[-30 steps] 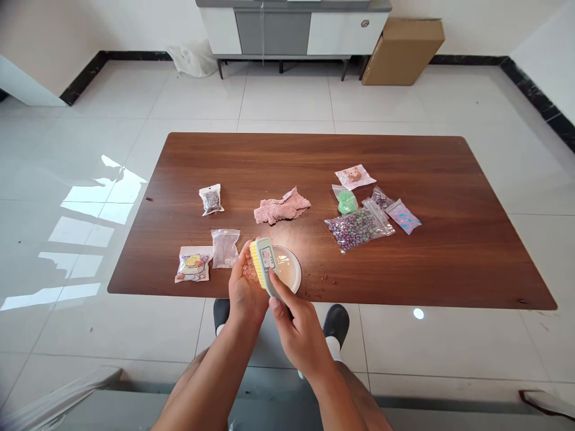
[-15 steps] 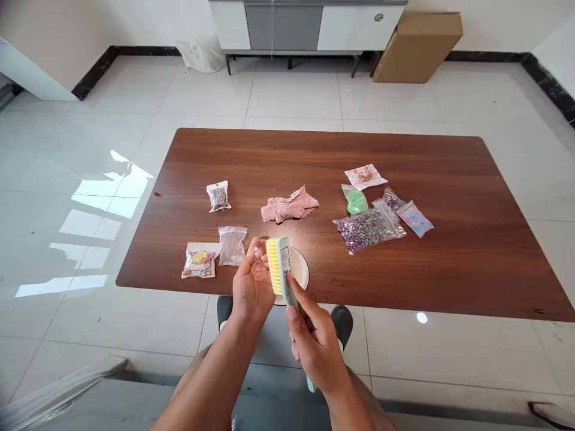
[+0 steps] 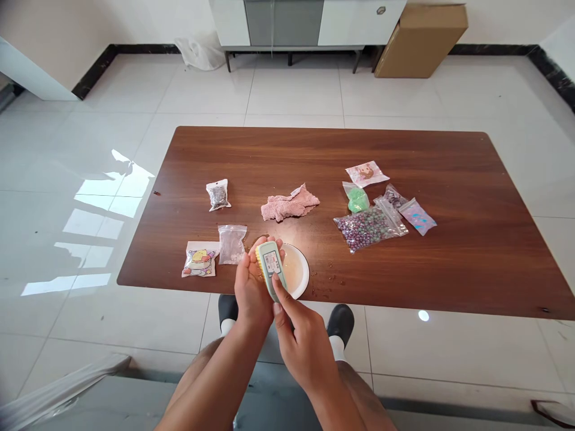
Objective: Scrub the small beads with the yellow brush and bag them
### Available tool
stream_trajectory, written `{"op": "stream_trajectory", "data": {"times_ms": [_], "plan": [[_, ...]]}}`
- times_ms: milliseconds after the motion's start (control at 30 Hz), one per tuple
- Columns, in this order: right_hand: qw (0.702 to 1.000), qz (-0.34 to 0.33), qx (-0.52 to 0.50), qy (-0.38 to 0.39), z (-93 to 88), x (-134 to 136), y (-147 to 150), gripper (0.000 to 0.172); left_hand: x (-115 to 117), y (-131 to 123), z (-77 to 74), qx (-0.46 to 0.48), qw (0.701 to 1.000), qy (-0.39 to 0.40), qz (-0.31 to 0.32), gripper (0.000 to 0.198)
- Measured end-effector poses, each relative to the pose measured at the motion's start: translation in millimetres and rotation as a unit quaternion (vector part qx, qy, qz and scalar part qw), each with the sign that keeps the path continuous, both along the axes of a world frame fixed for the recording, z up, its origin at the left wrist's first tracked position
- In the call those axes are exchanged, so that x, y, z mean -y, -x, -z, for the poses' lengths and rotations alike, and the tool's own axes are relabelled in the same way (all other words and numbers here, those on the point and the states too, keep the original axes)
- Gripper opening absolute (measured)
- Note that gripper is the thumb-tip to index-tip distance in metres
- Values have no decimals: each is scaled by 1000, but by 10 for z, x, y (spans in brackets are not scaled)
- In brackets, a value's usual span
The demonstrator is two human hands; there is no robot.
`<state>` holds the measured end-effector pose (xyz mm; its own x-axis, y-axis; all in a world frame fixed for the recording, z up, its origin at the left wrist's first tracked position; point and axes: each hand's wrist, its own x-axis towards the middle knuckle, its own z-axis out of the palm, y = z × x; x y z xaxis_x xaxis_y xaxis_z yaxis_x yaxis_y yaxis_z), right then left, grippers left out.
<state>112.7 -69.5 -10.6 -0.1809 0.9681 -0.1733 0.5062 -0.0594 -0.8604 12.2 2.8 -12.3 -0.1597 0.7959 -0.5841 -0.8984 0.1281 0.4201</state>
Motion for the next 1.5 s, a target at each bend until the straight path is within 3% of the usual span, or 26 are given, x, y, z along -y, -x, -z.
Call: {"op": "stream_trajectory", "data": {"times_ms": [100, 300, 433, 533, 733, 900, 1033, 1233, 1400, 1500], "plan": [[1000, 17, 18, -14, -24, -33, 45, 51, 36, -51, -31, -12, 1000, 14, 18, 36], [999, -28, -7, 32, -114, -20, -69, 50, -71, 35, 54, 56, 995, 85, -11, 33], [993, 61, -98, 19, -46, 93, -161, 51, -103, 126, 77, 139, 987, 68, -40, 37], [970, 124, -204, 55, 26, 164, -181, 52, -74, 173, 35, 171, 985, 31, 5, 46], [956, 96, -266, 84, 75, 172, -157, 51, -62, 199, -12, 176, 983, 43, 37, 49], [938, 144, -299, 103, -8, 180, -117, 51, -112, 181, 1, 185, 982, 47, 5, 29], [946, 161, -256, 118, -53, 171, -104, 54, -133, 163, 9, 150, 987, 58, -13, 25], [989, 50, -114, 79, 24, 50, -84, 55, -86, 130, 4, 59, 998, 14, 32, 31], [999, -14, -34, 34, -16, -2, -16, 51, 13, 17, 17, 8, 999, -6, 46, 37], [999, -17, 36, -2, -20, 0, 3, 51, 60, -50, 26, -2, 999, 9, 49, 45]]}}
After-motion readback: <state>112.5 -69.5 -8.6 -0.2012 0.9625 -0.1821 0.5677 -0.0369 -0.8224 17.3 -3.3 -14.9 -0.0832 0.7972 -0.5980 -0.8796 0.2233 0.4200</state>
